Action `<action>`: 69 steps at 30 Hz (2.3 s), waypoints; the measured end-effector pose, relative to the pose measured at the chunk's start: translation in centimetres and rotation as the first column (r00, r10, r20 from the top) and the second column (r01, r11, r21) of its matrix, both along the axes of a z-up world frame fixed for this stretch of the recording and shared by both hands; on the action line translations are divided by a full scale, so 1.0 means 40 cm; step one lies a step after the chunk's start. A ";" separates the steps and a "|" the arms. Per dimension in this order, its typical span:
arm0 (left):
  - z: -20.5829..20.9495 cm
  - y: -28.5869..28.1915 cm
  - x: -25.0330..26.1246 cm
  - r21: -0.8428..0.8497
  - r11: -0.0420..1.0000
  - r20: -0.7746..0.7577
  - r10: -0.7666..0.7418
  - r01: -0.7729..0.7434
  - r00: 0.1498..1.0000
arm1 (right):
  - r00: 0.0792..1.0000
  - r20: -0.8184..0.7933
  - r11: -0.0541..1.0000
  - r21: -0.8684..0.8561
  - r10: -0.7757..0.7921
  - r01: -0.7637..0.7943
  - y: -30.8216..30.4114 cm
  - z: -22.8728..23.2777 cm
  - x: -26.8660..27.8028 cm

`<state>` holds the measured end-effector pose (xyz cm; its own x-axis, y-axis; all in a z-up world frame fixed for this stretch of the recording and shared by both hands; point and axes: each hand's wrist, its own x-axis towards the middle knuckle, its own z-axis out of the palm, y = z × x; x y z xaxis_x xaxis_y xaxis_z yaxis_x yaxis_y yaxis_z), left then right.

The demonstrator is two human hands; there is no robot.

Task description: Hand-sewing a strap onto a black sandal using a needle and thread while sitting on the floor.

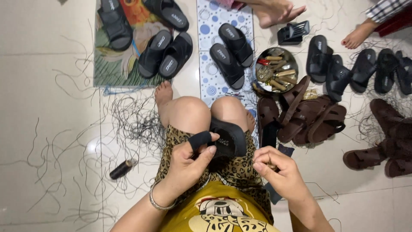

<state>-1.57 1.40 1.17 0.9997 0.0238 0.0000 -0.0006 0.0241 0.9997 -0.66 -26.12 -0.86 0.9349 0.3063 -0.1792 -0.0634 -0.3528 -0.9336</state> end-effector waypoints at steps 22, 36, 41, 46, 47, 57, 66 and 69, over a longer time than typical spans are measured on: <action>-0.135 0.055 -0.056 0.031 0.991 -0.429 -0.104 0.129 0.897 | 0.701 0.639 0.797 -0.222 -0.316 0.562 -0.252 -0.154 0.184; -0.069 0.074 0.070 -0.873 0.480 0.092 -0.015 0.088 0.996 | 0.946 -0.075 0.933 -0.157 0.315 -0.323 -0.022 -0.073 0.065; -0.198 0.262 0.068 -0.906 0.356 -0.207 0.096 -0.228 0.974 | 0.990 -0.008 0.894 0.430 0.142 -0.125 -0.028 -0.081 0.059; -0.268 0.234 0.080 -0.756 0.555 -0.319 0.150 -0.347 0.936 | 0.962 -0.271 0.714 0.672 -0.011 0.198 0.009 -0.176 0.052; -0.276 0.225 0.082 -0.672 0.631 -0.321 0.225 -0.388 0.920 | 0.926 -0.375 0.724 0.631 -0.031 0.280 -0.003 -0.208 0.066; -0.063 -0.032 0.059 0.404 0.886 0.404 -0.396 0.227 0.825 | 0.975 0.125 0.930 0.297 0.186 -0.216 0.047 0.161 0.122; -0.330 0.505 -0.056 0.833 0.502 -0.148 0.607 -0.233 0.781 | 0.865 0.161 0.842 -0.368 0.476 -0.395 -0.061 0.112 0.119; -0.281 0.377 -0.014 0.951 -0.307 0.157 0.382 -0.036 0.911 | 0.865 0.131 0.795 -0.480 0.484 -0.372 -0.001 0.146 0.122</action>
<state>-2.13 16.49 -10.08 0.9096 0.3744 0.1800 0.4100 -0.8791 -0.2433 4.21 -26.15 4.97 0.7552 0.6304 -0.1797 0.3905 -0.6528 -0.6491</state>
